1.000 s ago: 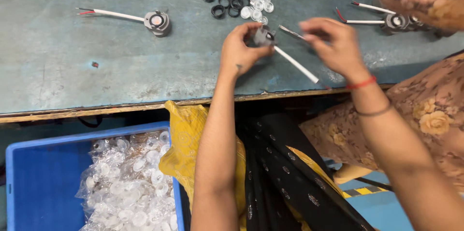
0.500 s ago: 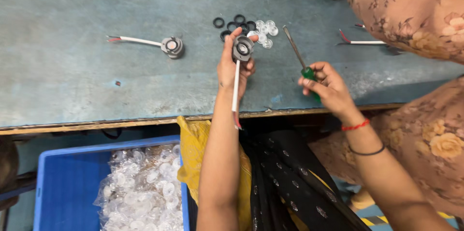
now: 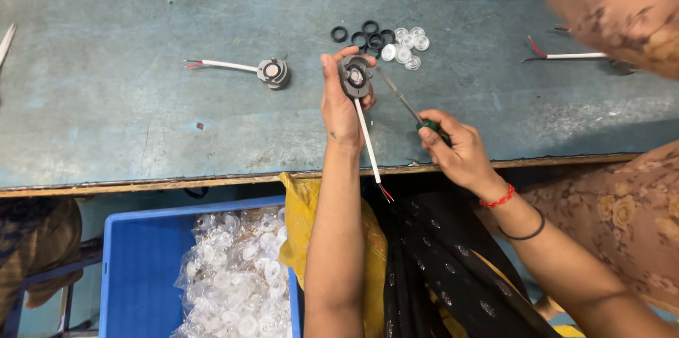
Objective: The person assembles small LED light fixtures at a workbench. They place black rubber rings and clear plastic covers onto the LED units, then use a green screwdriver to tighten the components. The person wipes the assembled units with a cloth and repeats the process for several fixtures.
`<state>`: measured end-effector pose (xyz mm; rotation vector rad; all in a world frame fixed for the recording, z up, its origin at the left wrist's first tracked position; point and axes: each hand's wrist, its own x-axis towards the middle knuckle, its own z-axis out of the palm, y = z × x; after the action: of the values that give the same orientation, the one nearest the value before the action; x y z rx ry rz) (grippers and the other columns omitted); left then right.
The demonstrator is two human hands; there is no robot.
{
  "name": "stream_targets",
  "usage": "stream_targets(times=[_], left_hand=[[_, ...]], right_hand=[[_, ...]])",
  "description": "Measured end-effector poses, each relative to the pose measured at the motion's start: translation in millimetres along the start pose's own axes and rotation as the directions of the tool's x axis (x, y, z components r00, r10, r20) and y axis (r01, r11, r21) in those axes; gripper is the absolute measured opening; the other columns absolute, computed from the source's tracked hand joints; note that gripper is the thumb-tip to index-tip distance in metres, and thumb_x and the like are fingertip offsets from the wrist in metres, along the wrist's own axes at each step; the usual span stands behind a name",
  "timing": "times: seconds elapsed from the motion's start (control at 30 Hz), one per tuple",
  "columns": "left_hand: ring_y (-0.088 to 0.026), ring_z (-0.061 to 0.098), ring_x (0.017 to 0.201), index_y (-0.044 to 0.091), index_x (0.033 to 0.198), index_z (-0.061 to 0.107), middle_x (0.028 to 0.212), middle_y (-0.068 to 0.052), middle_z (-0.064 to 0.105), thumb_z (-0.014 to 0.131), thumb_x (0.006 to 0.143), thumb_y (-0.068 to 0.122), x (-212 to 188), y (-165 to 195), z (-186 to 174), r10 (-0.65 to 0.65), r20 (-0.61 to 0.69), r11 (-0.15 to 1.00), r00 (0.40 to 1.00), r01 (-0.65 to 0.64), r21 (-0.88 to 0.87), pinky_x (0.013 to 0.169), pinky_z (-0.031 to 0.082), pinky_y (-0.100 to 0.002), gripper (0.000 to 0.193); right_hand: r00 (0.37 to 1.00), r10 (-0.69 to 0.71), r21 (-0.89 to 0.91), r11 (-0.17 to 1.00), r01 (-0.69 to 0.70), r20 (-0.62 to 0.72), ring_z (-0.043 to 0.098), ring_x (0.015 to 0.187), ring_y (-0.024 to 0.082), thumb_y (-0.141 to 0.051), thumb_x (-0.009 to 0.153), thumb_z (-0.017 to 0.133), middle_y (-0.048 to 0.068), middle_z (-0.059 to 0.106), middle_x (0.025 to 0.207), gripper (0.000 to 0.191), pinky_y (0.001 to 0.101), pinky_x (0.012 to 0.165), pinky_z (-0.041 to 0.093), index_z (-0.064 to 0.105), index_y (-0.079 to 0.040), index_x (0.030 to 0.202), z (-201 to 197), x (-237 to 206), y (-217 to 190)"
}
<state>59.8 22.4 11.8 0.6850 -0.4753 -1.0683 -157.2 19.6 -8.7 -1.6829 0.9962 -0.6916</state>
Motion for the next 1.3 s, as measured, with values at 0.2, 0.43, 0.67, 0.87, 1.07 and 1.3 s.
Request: stream_targets(times=[0.2,0.43,0.67,0.87,1.07,1.3], left_hand=[[-0.008,0.046,0.057,0.003,0.127,0.056,0.099,-0.01,0.068,0.037,0.107,0.059,3.3,-0.3,-0.8,-0.02,-0.041,0.999,0.999,0.022,0.036,0.05,0.038,-0.023,0.063],[-0.007,0.045,0.054,0.003,0.123,0.059,0.096,-0.01,0.069,0.035,0.107,0.061,8.3,4.5,4.8,-0.013,-0.025,0.996,1.0,0.015,0.092,0.047,0.035,-0.023,0.065],[-0.005,0.046,0.058,0.005,0.119,0.063,0.091,-0.005,0.071,0.037,0.109,0.053,36.2,28.5,35.0,0.048,0.057,0.937,0.997,-0.065,0.344,0.045,0.032,-0.022,0.055],[-0.005,0.051,0.065,0.008,0.116,0.064,0.089,-0.004,0.07,0.043,0.11,0.044,38.0,41.0,52.6,0.157,0.084,0.882,0.984,-0.178,0.436,0.049,0.03,-0.023,0.042],[-0.006,0.05,0.069,0.008,0.117,0.063,0.092,-0.003,0.068,0.043,0.113,0.043,21.3,56.1,60.9,0.183,0.112,0.873,0.977,-0.214,0.438,0.053,0.031,-0.024,0.041],[-0.004,0.044,0.066,0.008,0.114,0.063,0.088,-0.004,0.068,0.043,0.113,0.043,3.2,72.7,68.2,0.21,0.104,0.846,0.972,-0.234,0.48,0.052,0.027,-0.023,0.04]], right_hand=[[0.935,-0.352,-0.12,0.927,0.355,0.047,0.064,0.082,0.011,-0.018,0.107,0.059,0.005,0.068,0.097,0.031,0.0259,0.075,0.053,0.064,-0.005,0.135,-0.8,-0.1,-0.7],[0.986,-0.158,-0.121,0.979,0.163,0.056,0.058,0.069,0.011,-0.02,0.104,0.061,0.003,0.063,0.086,0.032,0.0259,0.066,0.051,0.066,-0.01,0.134,-6.6,8.9,-2.2],[0.971,-0.237,-0.014,0.971,0.237,-0.037,0.055,0.068,0.007,-0.025,0.108,0.059,-0.002,0.061,0.08,0.031,0.0237,0.063,0.049,0.065,-0.005,0.131,1.4,31.0,-4.6],[0.944,-0.323,0.033,0.945,0.325,-0.064,0.052,0.067,0.006,-0.024,0.111,0.054,-0.001,0.057,0.078,0.03,0.0236,0.062,0.047,0.065,-0.004,0.131,13.8,40.8,-8.4],[0.9,-0.432,0.073,0.897,0.436,-0.059,0.05,0.068,0.007,-0.024,0.113,0.052,-0.001,0.055,0.078,0.03,0.024,0.064,0.046,0.064,-0.003,0.13,22.5,41.5,-9.9],[0.875,-0.483,0.056,0.873,0.484,-0.028,0.049,0.068,0.008,-0.024,0.112,0.053,0.0,0.055,0.081,0.029,0.0253,0.064,0.045,0.064,-0.003,0.128,23.2,41.0,-14.9]])
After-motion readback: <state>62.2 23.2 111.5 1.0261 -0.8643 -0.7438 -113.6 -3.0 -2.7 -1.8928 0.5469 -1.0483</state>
